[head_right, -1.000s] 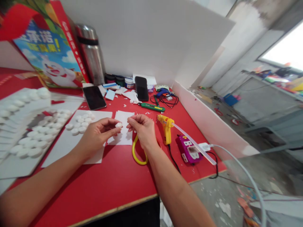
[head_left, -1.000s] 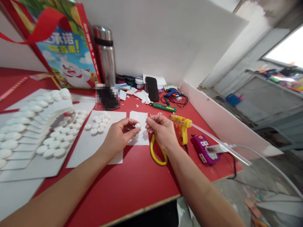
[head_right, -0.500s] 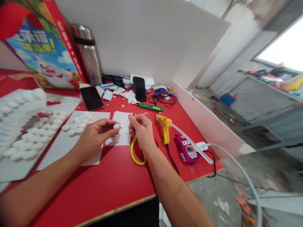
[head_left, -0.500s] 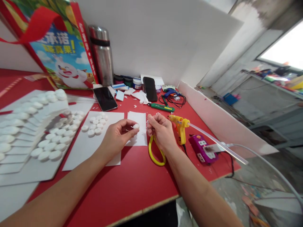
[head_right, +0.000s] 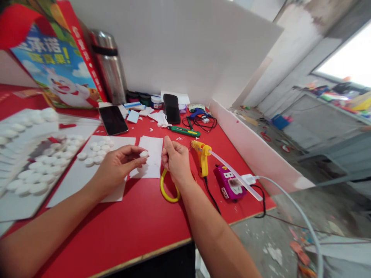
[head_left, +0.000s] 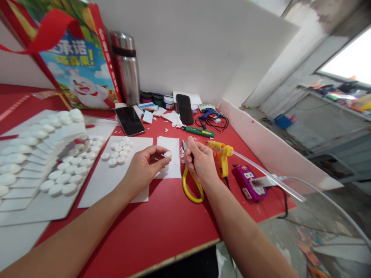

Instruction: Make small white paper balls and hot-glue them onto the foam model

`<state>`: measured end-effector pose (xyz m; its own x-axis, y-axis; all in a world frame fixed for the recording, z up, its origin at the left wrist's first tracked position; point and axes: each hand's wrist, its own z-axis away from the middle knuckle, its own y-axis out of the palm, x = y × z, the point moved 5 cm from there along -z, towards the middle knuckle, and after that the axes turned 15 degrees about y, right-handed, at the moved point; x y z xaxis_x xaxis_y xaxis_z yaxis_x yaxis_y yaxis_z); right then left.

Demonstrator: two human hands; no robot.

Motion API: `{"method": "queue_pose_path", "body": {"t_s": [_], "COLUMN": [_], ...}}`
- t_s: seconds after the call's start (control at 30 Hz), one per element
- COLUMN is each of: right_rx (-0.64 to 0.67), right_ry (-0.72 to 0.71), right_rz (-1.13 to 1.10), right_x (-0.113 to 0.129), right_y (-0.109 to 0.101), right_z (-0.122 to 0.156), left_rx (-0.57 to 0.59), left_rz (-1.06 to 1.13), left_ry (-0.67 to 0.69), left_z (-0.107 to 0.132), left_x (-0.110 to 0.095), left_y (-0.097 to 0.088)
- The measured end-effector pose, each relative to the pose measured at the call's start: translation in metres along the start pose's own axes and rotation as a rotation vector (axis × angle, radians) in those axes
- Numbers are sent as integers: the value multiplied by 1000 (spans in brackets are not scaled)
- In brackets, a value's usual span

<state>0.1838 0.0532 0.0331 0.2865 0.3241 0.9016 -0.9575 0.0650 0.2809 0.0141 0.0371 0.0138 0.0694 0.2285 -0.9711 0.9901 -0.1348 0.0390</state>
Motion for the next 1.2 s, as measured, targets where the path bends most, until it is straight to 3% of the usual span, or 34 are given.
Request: {"method": "queue_pose_path", "body": {"t_s": [0.4,0.6,1.2], "right_rx": [-2,75,-7], "right_ry": [-39,-58,-148], "right_rz": [38,32,80], "right_x": [-1,-4,1], "right_y": [-2,2,-2], "right_z": [-1,-3,1], "left_rx": [2,19,9], "left_rz": [7,-17,-17], "left_ry": [11,3,29], "left_z": [-1,0,-1], "left_x": [0,0,-2], "left_y": [0,0,-1]}}
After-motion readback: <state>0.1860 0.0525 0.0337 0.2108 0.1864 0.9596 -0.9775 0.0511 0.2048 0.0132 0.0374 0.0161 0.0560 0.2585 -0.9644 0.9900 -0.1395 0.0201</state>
